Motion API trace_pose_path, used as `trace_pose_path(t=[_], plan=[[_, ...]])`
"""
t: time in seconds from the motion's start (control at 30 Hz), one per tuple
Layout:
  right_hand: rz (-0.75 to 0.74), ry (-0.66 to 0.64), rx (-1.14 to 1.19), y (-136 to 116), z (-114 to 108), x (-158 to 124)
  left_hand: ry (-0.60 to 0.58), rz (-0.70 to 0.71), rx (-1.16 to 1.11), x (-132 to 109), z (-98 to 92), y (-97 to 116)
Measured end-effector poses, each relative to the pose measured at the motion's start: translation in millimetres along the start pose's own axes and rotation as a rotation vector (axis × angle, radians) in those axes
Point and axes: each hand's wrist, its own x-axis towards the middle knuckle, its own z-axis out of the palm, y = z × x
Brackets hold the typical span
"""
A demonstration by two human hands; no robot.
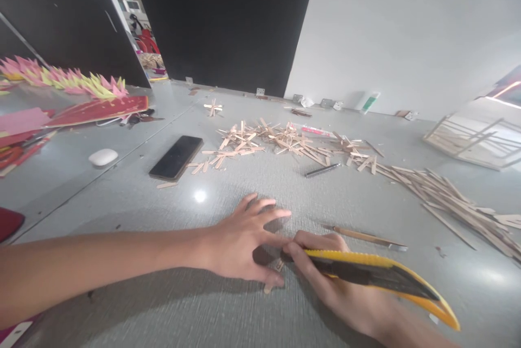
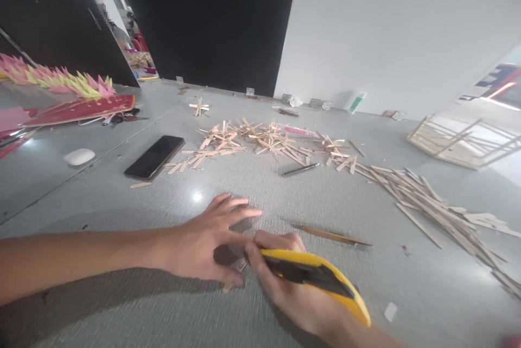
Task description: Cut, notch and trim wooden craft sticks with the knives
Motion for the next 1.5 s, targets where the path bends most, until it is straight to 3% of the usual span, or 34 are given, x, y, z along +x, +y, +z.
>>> trace_pose_path(t=[0.17,0.43,1.1,1.2,1.37,1.5], plan=[[-0.014,-0.026,0.042,4,8,-1,-0.081,-0.031,0.009,0,-6.5,8],[0.032,-0.099,0.149,7,12,-3,-0.081,-0.061,-0.08,-2,-6.7,11],[0.105,-0.066,0.255,9,8,-6,-0.056,-0.072,-0.09,-3,-0.1,8],[0.094,-0.029,0.296,7,9,-6,-0.028,-0.078,-0.101,-4,2.6,7],[0.137,0.138,0.322,1,4,-8,0.152,-0.037,-0.103,-5,-2.0,4],[0.174,0.245,0.275,-4,4,-9,0.039,0.028,-0.142,-7,-18.9,2]])
